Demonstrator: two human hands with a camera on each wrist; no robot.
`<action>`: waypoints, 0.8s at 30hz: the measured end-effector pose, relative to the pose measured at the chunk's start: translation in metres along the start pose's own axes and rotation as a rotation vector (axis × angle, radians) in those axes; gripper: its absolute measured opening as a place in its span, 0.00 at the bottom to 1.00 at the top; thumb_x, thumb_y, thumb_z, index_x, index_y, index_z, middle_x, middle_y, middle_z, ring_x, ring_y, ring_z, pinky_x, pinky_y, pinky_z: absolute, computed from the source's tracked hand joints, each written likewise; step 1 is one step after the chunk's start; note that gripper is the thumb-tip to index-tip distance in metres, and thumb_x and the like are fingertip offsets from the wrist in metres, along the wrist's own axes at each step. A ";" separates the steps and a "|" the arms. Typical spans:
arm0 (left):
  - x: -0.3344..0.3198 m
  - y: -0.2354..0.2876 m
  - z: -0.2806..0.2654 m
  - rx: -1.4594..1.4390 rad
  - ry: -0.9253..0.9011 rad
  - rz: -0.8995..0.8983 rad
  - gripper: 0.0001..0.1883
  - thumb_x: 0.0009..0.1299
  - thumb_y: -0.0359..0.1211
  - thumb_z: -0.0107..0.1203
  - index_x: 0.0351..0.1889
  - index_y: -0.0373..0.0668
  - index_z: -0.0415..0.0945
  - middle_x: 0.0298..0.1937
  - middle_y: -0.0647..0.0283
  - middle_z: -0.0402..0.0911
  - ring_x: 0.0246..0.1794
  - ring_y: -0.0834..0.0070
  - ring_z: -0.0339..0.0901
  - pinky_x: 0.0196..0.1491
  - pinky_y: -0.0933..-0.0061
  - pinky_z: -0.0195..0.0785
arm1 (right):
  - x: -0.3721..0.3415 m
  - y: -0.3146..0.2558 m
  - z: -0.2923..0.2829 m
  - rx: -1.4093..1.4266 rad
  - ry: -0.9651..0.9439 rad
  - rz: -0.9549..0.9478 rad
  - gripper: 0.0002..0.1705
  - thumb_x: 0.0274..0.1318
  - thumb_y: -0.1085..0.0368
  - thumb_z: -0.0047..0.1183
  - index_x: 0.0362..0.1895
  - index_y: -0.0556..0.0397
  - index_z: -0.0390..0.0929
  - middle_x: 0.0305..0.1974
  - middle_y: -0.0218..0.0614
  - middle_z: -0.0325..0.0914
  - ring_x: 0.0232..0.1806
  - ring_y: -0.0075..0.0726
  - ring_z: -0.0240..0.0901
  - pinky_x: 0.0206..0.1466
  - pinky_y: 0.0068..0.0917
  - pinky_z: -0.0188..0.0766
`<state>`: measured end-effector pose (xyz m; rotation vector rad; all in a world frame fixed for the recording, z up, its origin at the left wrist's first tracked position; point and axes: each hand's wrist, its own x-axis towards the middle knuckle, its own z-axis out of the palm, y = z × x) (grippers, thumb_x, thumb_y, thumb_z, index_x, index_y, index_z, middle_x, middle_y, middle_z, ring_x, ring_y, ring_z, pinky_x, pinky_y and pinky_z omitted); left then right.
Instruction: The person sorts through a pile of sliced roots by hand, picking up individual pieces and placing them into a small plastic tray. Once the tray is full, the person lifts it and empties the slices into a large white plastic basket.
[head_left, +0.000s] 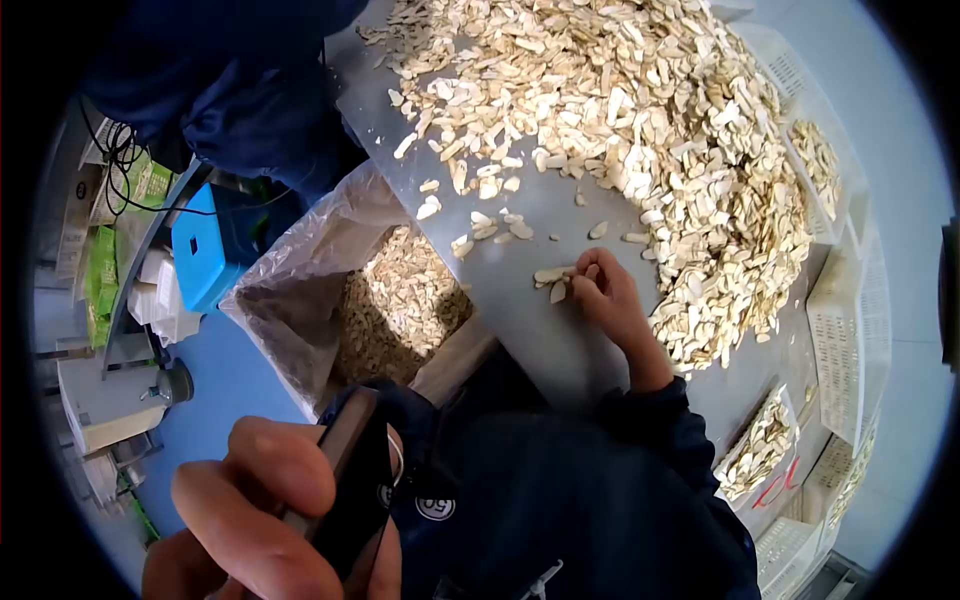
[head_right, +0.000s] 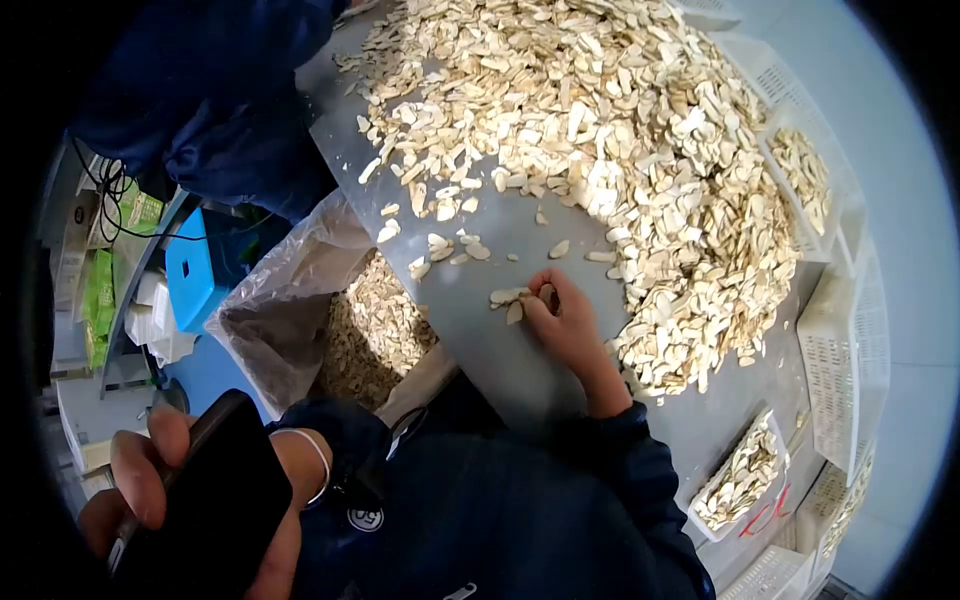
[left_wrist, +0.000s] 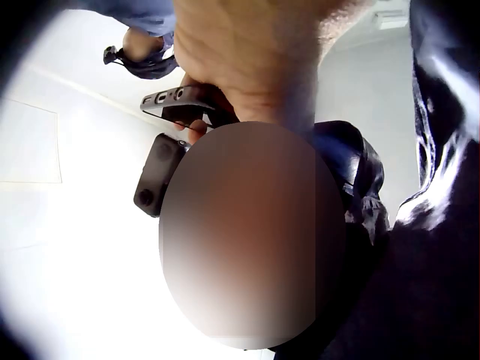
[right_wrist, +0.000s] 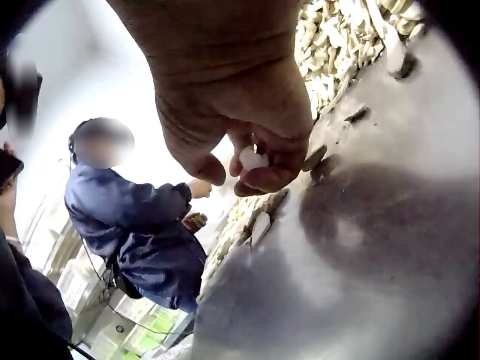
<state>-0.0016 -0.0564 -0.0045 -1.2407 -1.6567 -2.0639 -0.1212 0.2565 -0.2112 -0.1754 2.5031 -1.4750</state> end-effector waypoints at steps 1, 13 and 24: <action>0.000 0.001 0.001 0.016 -0.004 -0.029 0.44 0.69 0.24 0.61 0.74 0.84 0.59 0.78 0.66 0.48 0.82 0.52 0.33 0.61 0.58 0.64 | -0.001 -0.012 -0.005 -0.039 -0.015 0.022 0.09 0.57 0.66 0.56 0.42 0.55 0.79 0.28 0.37 0.75 0.29 0.31 0.73 0.36 0.33 0.71; -0.004 -0.009 0.008 0.044 0.067 -0.032 0.44 0.69 0.24 0.60 0.74 0.84 0.59 0.78 0.68 0.44 0.81 0.50 0.34 0.64 0.56 0.60 | 0.012 0.002 -0.001 -0.122 -0.072 -0.016 0.10 0.63 0.63 0.56 0.44 0.54 0.80 0.30 0.32 0.77 0.29 0.29 0.75 0.34 0.28 0.71; 0.002 -0.016 -0.005 0.033 -0.085 -0.034 0.41 0.73 0.30 0.57 0.77 0.81 0.51 0.80 0.84 0.43 0.80 0.52 0.36 0.69 0.57 0.56 | -0.021 -0.012 -0.029 0.222 -0.478 0.302 0.13 0.70 0.60 0.51 0.49 0.54 0.80 0.27 0.23 0.76 0.28 0.18 0.73 0.32 0.18 0.69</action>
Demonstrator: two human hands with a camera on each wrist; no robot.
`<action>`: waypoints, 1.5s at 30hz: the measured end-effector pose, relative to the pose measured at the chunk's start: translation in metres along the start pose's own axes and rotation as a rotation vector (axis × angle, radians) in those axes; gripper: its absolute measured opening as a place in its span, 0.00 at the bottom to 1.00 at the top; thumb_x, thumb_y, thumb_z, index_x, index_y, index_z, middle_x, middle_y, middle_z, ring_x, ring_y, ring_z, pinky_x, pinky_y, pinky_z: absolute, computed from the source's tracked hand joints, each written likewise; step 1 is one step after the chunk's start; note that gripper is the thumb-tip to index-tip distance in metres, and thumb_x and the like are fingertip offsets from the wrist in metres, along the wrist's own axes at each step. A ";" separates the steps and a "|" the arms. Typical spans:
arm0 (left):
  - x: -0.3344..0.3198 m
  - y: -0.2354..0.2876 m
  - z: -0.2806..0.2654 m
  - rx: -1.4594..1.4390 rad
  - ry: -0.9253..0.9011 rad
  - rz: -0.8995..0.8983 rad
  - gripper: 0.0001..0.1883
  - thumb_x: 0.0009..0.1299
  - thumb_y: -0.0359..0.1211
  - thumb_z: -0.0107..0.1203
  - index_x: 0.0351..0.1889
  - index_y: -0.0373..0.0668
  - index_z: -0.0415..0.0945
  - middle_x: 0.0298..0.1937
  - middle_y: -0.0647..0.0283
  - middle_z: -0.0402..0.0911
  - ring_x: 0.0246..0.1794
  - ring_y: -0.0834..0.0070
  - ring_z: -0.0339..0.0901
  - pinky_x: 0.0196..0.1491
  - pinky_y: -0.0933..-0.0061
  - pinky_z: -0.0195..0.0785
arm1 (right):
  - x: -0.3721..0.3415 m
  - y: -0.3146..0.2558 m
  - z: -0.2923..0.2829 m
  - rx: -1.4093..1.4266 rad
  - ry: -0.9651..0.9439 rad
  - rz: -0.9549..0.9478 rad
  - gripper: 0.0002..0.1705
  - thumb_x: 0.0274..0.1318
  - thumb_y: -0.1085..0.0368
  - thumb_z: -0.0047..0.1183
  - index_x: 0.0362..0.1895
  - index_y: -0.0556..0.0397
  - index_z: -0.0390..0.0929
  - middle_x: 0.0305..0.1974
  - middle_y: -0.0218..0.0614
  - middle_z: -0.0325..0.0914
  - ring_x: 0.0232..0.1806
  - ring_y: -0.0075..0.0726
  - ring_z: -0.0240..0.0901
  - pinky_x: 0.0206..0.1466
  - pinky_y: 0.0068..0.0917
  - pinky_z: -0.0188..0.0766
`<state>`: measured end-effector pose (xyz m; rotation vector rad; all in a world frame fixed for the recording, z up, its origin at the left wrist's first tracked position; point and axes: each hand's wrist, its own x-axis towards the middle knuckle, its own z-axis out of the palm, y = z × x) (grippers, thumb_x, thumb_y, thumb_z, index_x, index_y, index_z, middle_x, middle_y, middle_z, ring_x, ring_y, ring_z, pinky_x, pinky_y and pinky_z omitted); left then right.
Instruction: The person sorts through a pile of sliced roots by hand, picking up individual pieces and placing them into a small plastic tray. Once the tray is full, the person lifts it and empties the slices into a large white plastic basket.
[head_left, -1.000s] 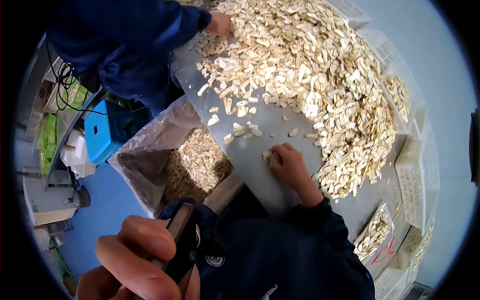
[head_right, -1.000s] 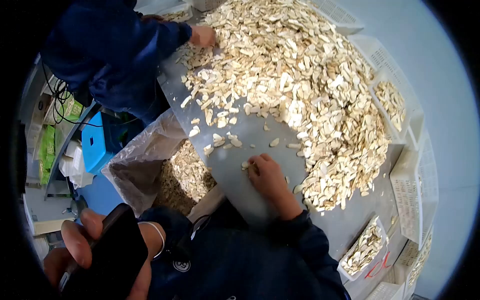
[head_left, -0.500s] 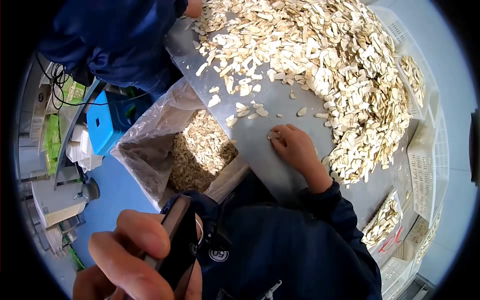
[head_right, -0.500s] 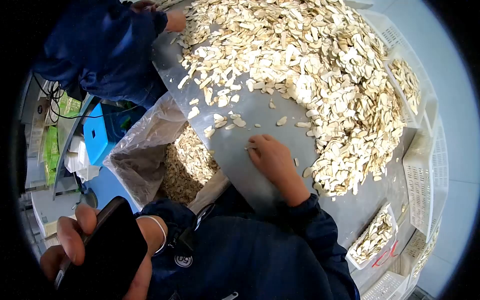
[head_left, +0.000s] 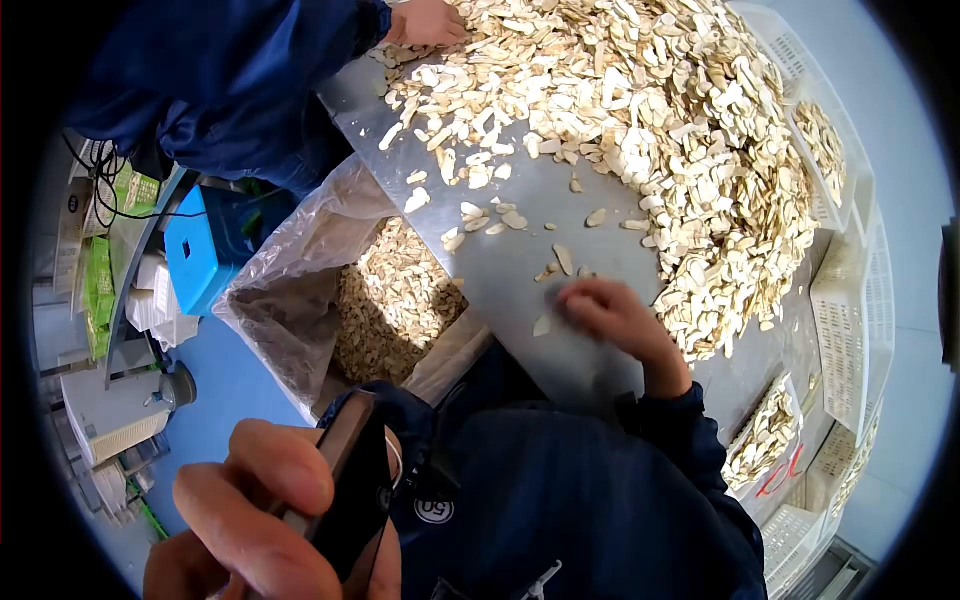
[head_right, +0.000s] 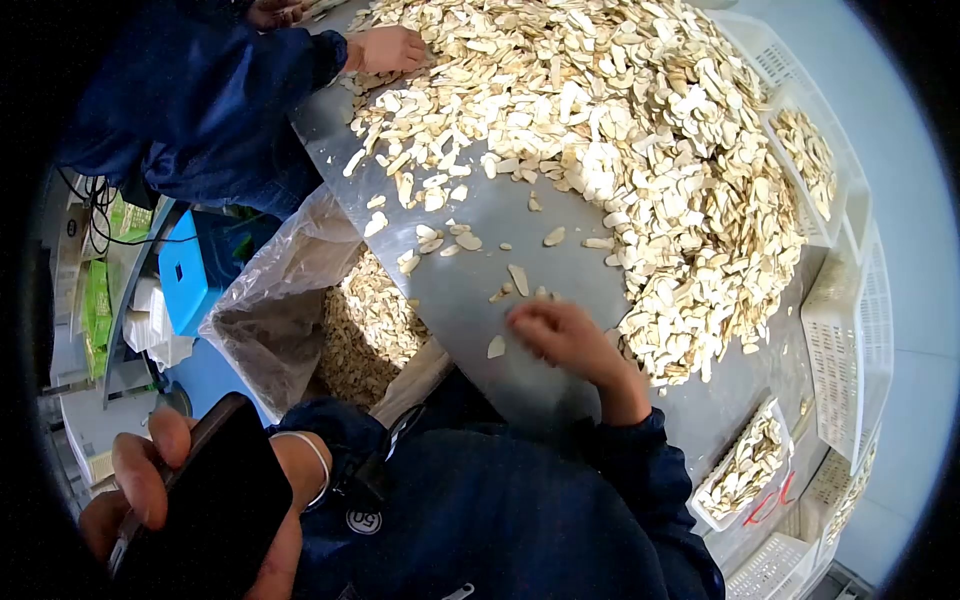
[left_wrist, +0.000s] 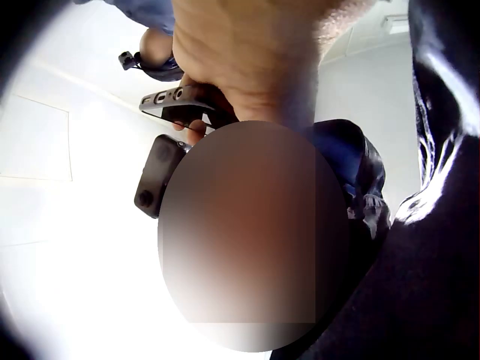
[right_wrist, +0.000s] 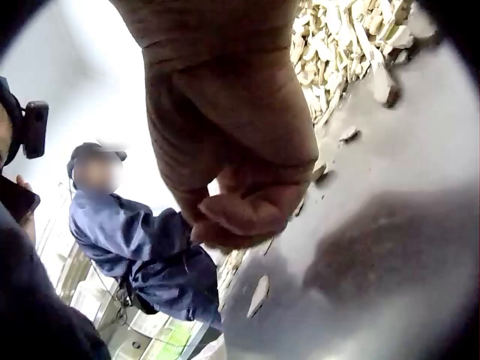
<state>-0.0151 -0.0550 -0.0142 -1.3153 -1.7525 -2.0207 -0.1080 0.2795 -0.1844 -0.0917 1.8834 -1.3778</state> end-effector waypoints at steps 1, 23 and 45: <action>0.000 0.002 0.000 0.003 -0.005 0.000 0.40 0.74 0.31 0.56 0.78 0.80 0.51 0.80 0.86 0.42 0.80 0.52 0.37 0.69 0.57 0.55 | -0.002 -0.004 0.005 -0.061 -0.156 0.061 0.13 0.70 0.61 0.50 0.50 0.54 0.81 0.27 0.22 0.77 0.30 0.18 0.74 0.33 0.19 0.70; 0.014 -0.018 0.029 0.187 0.238 0.361 0.39 0.74 0.37 0.57 0.79 0.75 0.50 0.81 0.93 0.42 0.71 0.53 0.49 0.66 0.42 0.56 | 0.013 -0.004 -0.016 -0.533 0.764 -0.069 0.26 0.62 0.63 0.54 0.63 0.58 0.70 0.25 0.47 0.79 0.27 0.53 0.78 0.36 0.44 0.75; 0.020 -0.017 0.036 0.246 0.264 0.423 0.40 0.74 0.39 0.57 0.80 0.76 0.46 0.81 0.88 0.42 0.69 0.53 0.50 0.64 0.43 0.59 | 0.017 0.019 -0.064 -0.702 0.996 -0.104 0.21 0.58 0.66 0.54 0.55 0.62 0.76 0.24 0.54 0.80 0.29 0.59 0.80 0.34 0.47 0.76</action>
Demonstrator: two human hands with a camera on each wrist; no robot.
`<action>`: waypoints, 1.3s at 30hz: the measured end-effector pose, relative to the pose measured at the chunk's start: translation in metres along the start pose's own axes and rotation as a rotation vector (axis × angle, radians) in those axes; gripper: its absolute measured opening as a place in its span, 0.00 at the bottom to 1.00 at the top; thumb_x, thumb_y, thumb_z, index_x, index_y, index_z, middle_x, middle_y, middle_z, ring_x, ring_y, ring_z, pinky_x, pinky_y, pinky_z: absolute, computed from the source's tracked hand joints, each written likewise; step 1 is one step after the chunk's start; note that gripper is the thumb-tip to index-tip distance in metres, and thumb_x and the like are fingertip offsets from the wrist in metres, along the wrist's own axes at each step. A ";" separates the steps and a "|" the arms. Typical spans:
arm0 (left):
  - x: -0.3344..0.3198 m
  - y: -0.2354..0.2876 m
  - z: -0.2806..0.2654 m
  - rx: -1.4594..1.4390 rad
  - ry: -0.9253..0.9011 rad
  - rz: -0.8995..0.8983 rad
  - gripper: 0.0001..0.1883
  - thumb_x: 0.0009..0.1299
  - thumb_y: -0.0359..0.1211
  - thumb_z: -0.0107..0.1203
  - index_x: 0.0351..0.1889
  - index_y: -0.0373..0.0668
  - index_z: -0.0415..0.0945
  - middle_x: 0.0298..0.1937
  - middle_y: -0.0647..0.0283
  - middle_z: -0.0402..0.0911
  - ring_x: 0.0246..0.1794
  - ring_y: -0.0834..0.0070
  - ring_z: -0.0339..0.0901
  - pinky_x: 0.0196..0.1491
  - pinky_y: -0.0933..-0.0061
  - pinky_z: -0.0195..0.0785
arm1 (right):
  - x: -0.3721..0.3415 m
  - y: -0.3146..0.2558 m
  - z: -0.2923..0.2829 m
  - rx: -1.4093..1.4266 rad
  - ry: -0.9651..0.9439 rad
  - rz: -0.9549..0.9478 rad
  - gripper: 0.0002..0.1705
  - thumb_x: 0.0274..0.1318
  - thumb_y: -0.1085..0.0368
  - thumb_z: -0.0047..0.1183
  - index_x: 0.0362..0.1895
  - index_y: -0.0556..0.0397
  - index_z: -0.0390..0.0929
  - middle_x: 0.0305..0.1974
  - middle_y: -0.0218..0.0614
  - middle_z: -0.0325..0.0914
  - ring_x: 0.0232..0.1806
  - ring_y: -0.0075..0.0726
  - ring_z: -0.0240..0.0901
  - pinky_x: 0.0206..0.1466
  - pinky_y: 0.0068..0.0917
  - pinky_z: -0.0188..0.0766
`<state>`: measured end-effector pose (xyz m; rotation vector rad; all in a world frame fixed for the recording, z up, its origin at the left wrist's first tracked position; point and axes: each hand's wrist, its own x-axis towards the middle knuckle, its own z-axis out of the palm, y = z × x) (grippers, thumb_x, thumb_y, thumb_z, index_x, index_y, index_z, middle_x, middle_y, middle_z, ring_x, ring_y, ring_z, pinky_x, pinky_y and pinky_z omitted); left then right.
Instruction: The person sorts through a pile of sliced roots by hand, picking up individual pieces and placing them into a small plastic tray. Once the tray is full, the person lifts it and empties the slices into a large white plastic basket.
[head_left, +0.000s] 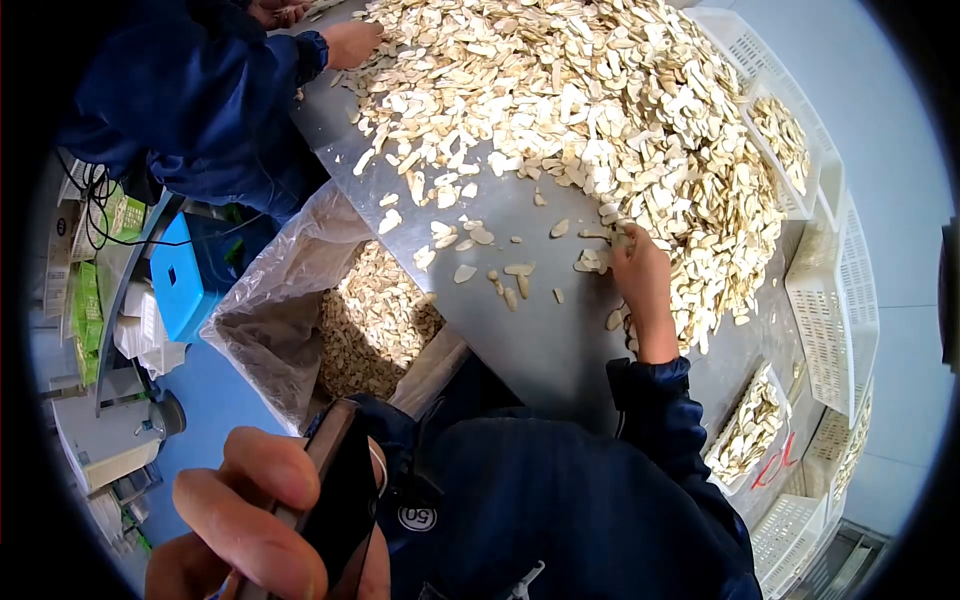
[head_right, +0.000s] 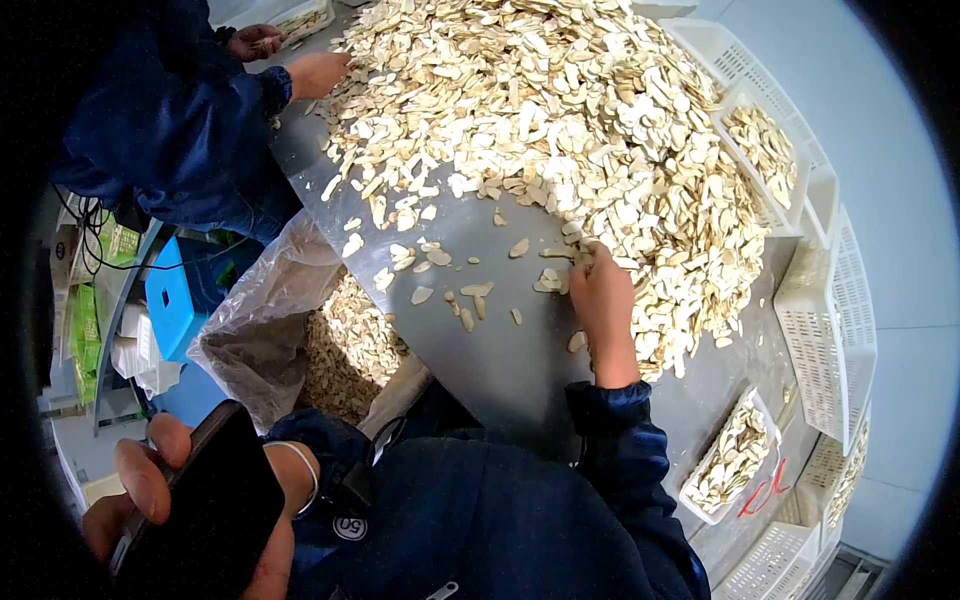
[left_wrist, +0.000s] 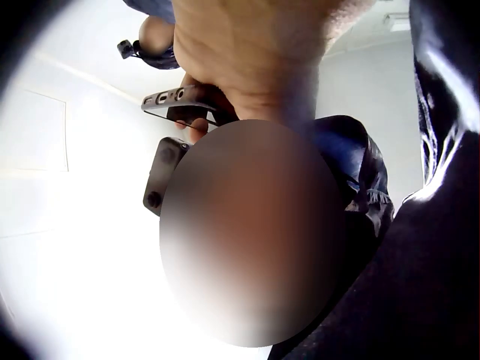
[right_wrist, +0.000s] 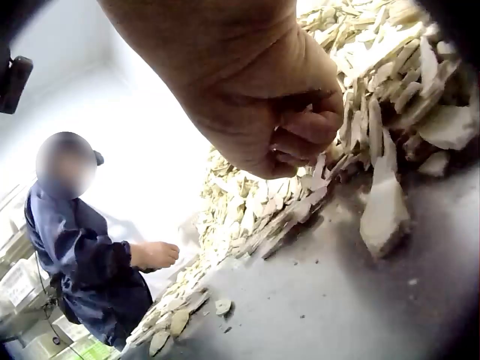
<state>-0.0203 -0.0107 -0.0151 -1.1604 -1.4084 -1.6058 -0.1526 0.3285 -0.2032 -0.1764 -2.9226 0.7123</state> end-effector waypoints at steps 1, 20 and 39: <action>-0.001 0.002 -0.006 -0.021 -0.036 -0.045 0.40 0.74 0.39 0.57 0.80 0.76 0.46 0.81 0.87 0.42 0.70 0.53 0.50 0.64 0.43 0.60 | 0.003 -0.002 0.000 -0.023 0.045 -0.029 0.17 0.57 0.66 0.53 0.49 0.60 0.81 0.25 0.55 0.80 0.29 0.59 0.80 0.35 0.46 0.76; -0.004 0.005 -0.017 -0.025 -0.100 -0.069 0.41 0.74 0.39 0.57 0.80 0.76 0.44 0.80 0.87 0.45 0.71 0.55 0.49 0.65 0.47 0.60 | 0.001 -0.015 -0.001 0.235 -0.303 -0.040 0.23 0.58 0.59 0.57 0.55 0.58 0.79 0.27 0.48 0.82 0.30 0.50 0.80 0.37 0.39 0.74; -0.005 0.015 -0.016 -0.074 -0.116 -0.083 0.42 0.72 0.36 0.60 0.79 0.77 0.49 0.80 0.72 0.46 0.72 0.52 0.50 0.66 0.48 0.61 | 0.002 -0.055 0.040 -0.001 -0.237 -0.048 0.14 0.58 0.59 0.60 0.43 0.53 0.82 0.32 0.44 0.83 0.34 0.49 0.81 0.37 0.39 0.74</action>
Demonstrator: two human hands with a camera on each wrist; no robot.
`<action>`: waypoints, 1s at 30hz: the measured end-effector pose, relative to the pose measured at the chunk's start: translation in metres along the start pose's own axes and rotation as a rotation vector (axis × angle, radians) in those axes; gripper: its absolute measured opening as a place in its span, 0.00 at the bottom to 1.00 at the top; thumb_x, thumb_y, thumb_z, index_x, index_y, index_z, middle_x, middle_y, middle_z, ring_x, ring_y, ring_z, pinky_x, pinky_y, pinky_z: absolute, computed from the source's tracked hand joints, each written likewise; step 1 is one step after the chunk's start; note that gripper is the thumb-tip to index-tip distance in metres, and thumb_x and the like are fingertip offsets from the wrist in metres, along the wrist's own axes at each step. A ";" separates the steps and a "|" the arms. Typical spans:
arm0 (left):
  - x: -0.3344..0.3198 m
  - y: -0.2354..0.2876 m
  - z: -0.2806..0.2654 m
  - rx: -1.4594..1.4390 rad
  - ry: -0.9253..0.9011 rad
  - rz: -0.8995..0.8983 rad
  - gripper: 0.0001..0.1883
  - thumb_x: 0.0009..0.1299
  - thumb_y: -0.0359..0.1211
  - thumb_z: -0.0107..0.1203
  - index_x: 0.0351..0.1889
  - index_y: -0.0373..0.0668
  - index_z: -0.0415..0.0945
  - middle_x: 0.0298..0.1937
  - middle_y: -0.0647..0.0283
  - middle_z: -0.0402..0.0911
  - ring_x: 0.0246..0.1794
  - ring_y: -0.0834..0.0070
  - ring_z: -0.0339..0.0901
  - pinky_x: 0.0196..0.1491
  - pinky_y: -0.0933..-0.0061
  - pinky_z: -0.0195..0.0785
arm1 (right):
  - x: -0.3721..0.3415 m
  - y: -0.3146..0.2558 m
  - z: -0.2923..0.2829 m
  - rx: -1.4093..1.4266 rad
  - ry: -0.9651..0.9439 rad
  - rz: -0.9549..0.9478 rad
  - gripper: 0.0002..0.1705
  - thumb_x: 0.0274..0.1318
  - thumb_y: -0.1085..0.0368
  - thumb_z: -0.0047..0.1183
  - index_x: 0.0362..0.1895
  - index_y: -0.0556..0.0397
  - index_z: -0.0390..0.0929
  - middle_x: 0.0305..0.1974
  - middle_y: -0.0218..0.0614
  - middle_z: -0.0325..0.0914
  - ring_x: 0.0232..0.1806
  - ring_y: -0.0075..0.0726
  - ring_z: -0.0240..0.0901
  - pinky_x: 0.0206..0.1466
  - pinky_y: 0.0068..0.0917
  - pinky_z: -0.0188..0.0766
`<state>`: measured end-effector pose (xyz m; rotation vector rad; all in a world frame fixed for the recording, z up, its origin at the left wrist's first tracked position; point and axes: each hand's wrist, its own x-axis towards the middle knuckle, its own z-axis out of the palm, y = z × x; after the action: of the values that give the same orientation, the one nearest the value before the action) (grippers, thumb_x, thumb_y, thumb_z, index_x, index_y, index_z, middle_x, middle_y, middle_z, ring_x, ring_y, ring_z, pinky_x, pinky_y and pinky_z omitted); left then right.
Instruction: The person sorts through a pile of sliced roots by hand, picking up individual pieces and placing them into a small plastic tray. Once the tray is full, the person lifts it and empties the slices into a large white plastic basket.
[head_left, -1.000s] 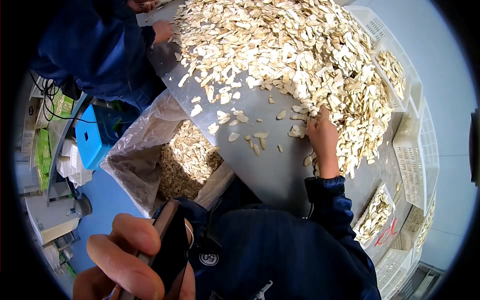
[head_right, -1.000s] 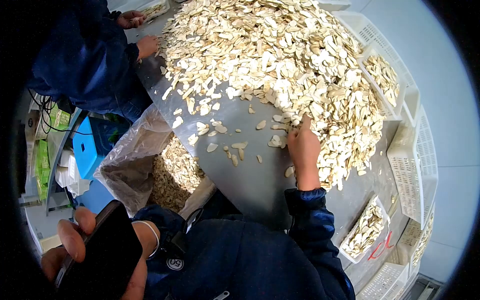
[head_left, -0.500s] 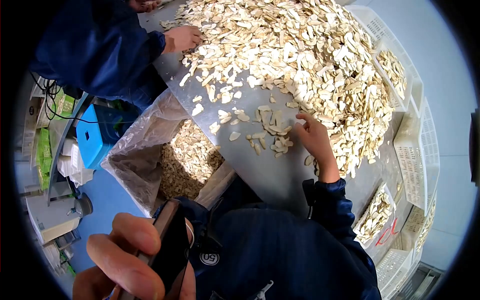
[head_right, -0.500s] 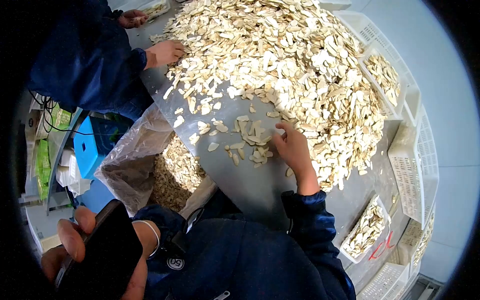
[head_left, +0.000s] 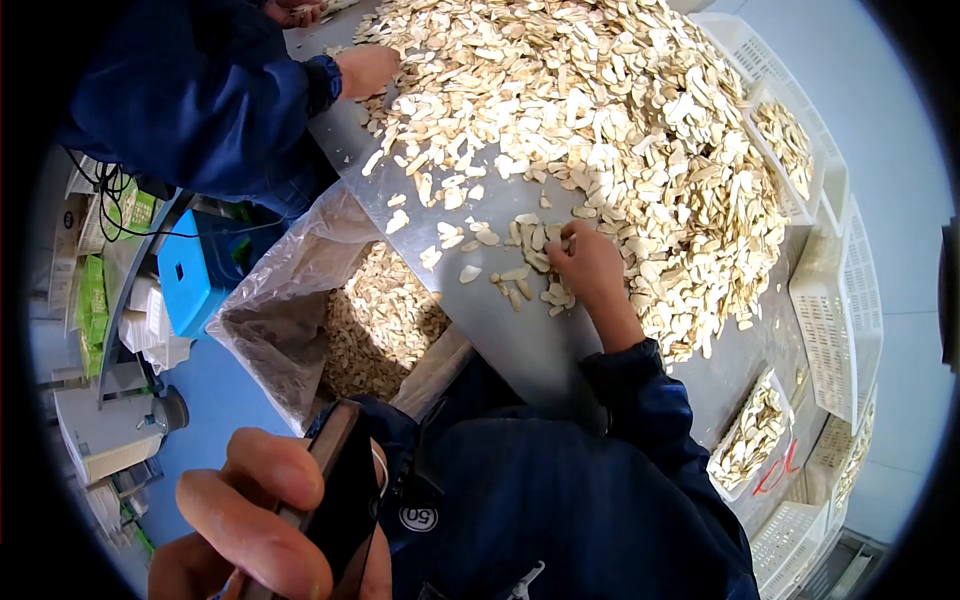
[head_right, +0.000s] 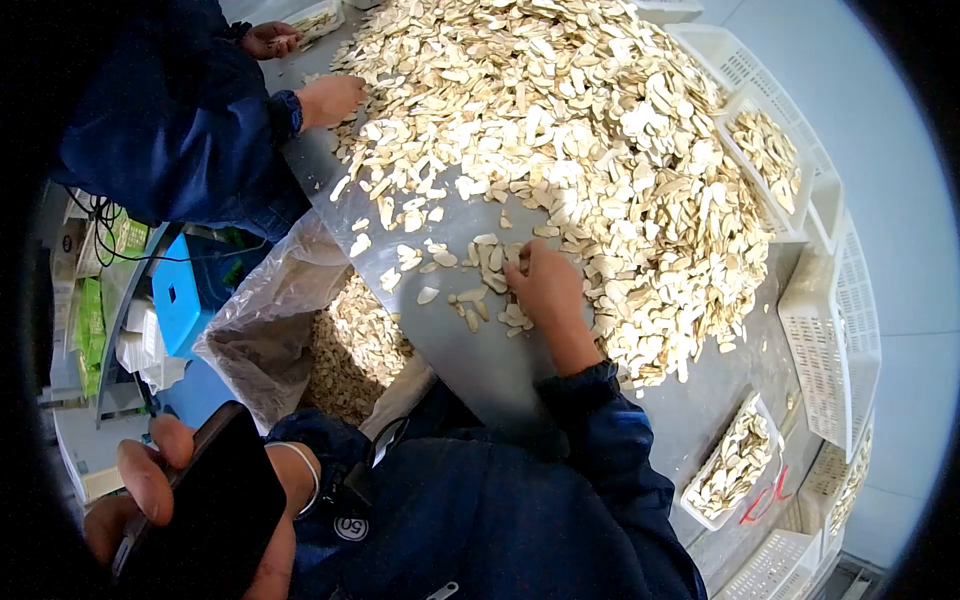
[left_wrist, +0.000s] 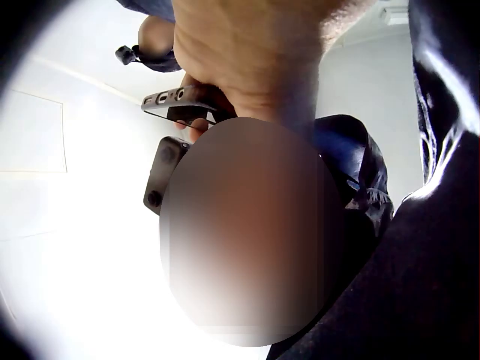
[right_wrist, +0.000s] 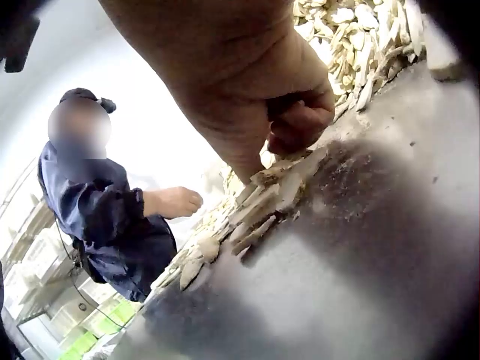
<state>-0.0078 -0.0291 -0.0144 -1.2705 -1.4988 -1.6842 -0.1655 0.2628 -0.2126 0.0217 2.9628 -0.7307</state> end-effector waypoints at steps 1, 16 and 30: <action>0.000 -0.002 -0.001 -0.001 0.000 0.006 0.42 0.72 0.35 0.60 0.79 0.77 0.49 0.80 0.71 0.46 0.72 0.51 0.50 0.66 0.49 0.61 | 0.001 0.001 -0.001 0.067 -0.056 0.002 0.15 0.58 0.58 0.60 0.45 0.52 0.82 0.31 0.41 0.83 0.34 0.45 0.81 0.36 0.37 0.74; -0.001 -0.007 0.001 -0.007 0.050 0.037 0.45 0.68 0.30 0.65 0.77 0.77 0.54 0.78 0.55 0.48 0.77 0.45 0.46 0.65 0.52 0.66 | -0.019 0.011 -0.006 0.222 -0.079 -0.271 0.14 0.58 0.57 0.61 0.43 0.52 0.84 0.25 0.37 0.75 0.27 0.33 0.71 0.33 0.30 0.69; 0.006 0.014 -0.009 -0.106 -0.052 -0.290 0.42 0.70 0.34 0.62 0.78 0.76 0.52 0.79 0.62 0.49 0.77 0.48 0.47 0.67 0.54 0.63 | -0.028 0.010 -0.036 1.222 -0.419 0.183 0.05 0.66 0.68 0.51 0.44 0.50 0.77 0.23 0.20 0.63 0.21 0.13 0.51 0.24 0.16 0.47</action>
<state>-0.0005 -0.0395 -0.0025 -1.2037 -1.7123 -1.9494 -0.1400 0.2881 -0.1828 0.1835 1.7107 -2.0216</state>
